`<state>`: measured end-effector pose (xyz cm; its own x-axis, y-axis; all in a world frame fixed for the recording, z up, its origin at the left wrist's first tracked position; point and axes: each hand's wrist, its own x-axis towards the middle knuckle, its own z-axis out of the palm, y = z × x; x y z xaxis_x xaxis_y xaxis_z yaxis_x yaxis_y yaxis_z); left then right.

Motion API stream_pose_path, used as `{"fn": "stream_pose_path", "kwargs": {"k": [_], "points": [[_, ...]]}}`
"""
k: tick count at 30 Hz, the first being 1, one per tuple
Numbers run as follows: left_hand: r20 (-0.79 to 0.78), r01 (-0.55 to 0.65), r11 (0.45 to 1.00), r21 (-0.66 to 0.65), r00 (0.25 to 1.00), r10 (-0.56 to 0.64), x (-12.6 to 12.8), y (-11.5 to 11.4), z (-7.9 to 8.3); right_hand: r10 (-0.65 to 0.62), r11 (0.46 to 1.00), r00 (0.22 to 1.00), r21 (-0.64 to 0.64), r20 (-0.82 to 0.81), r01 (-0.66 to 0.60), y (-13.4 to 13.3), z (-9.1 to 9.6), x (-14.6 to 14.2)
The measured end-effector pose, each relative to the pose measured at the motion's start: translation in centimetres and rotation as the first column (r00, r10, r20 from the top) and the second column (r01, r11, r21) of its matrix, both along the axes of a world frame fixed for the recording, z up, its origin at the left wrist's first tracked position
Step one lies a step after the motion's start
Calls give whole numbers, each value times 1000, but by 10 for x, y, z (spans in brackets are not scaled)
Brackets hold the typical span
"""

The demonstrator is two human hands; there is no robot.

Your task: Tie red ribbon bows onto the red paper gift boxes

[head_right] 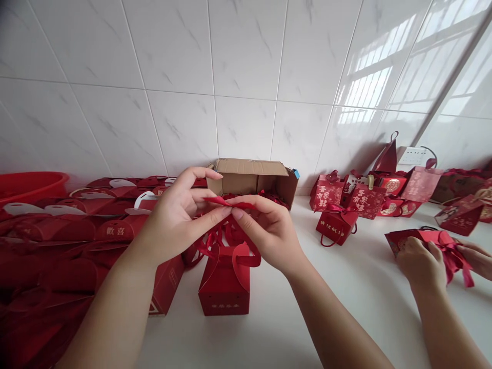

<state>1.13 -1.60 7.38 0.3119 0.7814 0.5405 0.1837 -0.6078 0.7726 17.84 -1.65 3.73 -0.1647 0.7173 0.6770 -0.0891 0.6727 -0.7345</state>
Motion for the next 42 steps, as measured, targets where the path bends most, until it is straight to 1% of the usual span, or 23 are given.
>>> {"fn": "stream_pose_path", "kwargs": {"k": [3,4,6,9,11,14,17,18,20,22,23,25,27,28,29,32,34,36,37,39,40,41,42], "points": [[4,65,996,-60,998,-65,-3,1,3,-23,999,1000,48,21,22,6,-1,5],[17,83,993,-86,996,-82,-4,2,3,-40,995,998,91,54,35,7,-1,8],[56,105,984,-141,994,-98,-5,4,4,-103,971,982,230,156,65,10,0,13],[125,128,970,-209,987,-103,-7,8,4,-239,882,926,464,293,81,13,2,20],[153,144,956,-255,982,-107,-7,9,4,-329,813,888,576,322,92,15,2,23],[139,169,932,-321,982,-130,-5,11,3,-437,727,844,674,311,128,21,0,24],[113,121,949,-290,989,-92,-1,12,0,-497,688,821,704,281,176,27,-4,24],[89,81,963,-256,994,-60,1,12,-1,-502,690,823,697,265,196,28,-5,23],[0,-30,989,-144,1000,31,3,12,-3,-484,720,847,650,221,242,28,-9,23],[-111,-157,987,46,981,161,4,11,-5,-468,768,869,560,161,310,26,-14,24],[-149,-218,962,166,959,243,3,10,-5,-479,786,868,504,130,359,24,-17,25],[-177,-314,864,394,896,407,-2,8,-5,-542,794,835,383,92,473,20,-24,30],[-200,-372,762,531,818,539,-13,6,-6,-614,776,783,258,101,576,16,-32,40],[-226,-386,731,562,779,584,-21,5,-7,-650,758,747,201,143,621,13,-37,46],[-259,-396,716,575,742,619,-31,4,-8,-681,732,702,151,207,665,10,-43,54],[-399,-385,740,552,657,639,-67,3,-19,-725,626,538,85,429,776,-1,-62,84],[-488,-391,762,516,597,637,-90,2,-31,-715,584,471,73,517,808,-8,-76,103],[-574,-410,779,475,527,627,-104,0,-42,-680,578,448,48,580,815,-15,-88,116],[-600,-416,776,475,491,631,-106,-2,-47,-661,580,444,38,605,813,-17,-93,120],[-588,-413,735,538,441,678,-103,-8,-51,-644,593,448,34,621,805,-20,-97,119],[-551,-406,704,584,439,710,-97,-12,-51,-645,601,456,39,613,799,-21,-97,115],[-501,-400,677,618,463,731,-90,-16,-50,-648,612,470,43,599,789,-22,-95,110],[-457,-393,676,623,519,722,-82,-21,-49,-645,631,493,43,584,774,-22,-92,102]]}}
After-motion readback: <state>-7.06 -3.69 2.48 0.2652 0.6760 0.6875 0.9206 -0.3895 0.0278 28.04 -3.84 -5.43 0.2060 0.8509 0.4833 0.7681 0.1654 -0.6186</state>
